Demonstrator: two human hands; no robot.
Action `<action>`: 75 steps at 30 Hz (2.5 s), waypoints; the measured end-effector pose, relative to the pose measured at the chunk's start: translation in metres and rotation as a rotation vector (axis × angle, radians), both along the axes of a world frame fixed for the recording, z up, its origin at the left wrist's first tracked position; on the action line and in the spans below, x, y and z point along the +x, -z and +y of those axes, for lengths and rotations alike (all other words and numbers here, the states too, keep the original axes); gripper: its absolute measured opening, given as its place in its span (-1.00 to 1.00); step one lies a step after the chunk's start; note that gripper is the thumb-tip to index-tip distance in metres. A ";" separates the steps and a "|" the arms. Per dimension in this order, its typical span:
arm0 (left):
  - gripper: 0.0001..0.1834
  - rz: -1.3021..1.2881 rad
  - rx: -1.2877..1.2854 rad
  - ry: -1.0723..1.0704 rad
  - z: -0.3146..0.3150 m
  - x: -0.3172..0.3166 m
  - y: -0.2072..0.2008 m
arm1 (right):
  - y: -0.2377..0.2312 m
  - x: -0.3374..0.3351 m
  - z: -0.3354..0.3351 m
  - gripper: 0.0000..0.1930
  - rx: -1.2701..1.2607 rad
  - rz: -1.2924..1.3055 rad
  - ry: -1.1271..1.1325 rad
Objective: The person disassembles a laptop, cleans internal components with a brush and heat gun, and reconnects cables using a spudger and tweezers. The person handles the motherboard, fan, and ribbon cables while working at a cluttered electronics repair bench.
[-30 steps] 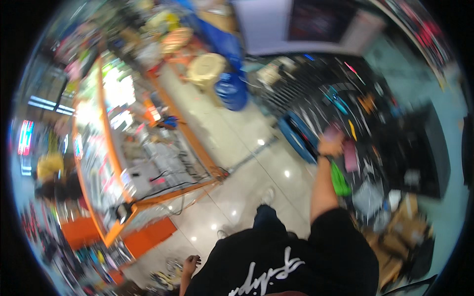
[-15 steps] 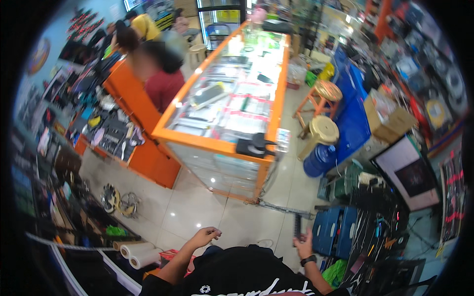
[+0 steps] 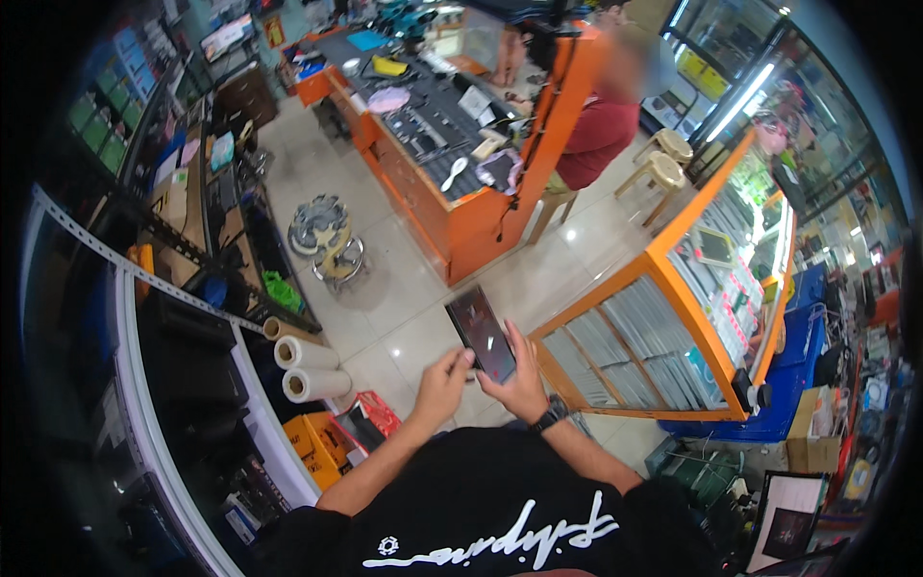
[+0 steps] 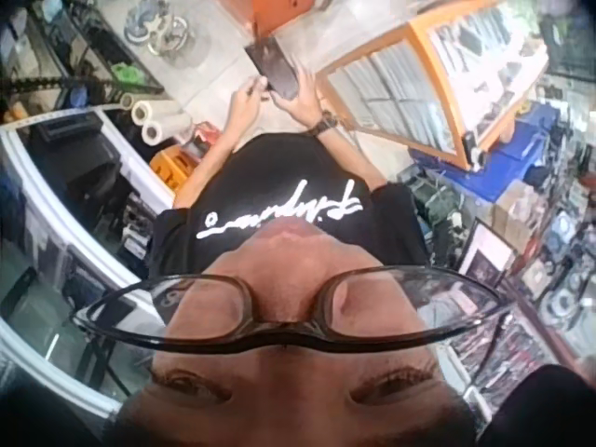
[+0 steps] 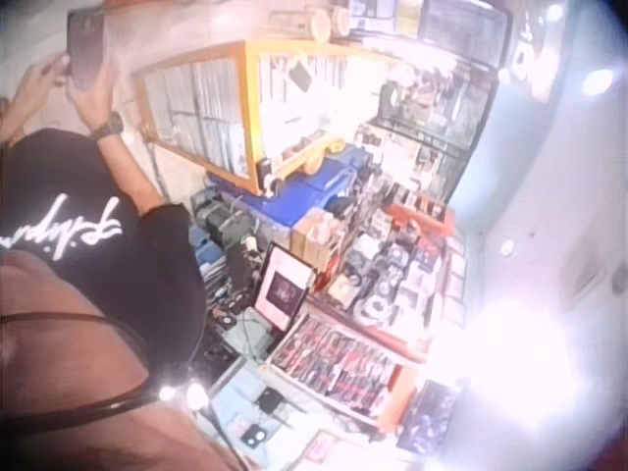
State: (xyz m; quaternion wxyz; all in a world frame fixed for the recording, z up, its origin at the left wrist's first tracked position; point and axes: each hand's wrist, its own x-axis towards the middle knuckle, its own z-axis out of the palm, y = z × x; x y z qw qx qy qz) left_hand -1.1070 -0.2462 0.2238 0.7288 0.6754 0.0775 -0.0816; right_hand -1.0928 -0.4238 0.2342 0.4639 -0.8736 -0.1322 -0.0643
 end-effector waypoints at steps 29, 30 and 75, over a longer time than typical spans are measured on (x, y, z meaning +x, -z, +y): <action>-0.67 -0.061 -0.064 -0.173 0.223 0.560 -0.039 | -0.021 0.577 0.170 -0.38 0.906 0.655 -0.335; -0.67 -0.059 -0.081 -0.116 0.227 0.583 -0.031 | -0.015 0.588 0.171 -0.41 0.930 0.657 -0.274; -0.70 -0.406 0.193 1.053 0.156 1.208 0.171 | 0.174 0.989 0.165 -0.71 -0.040 0.072 0.767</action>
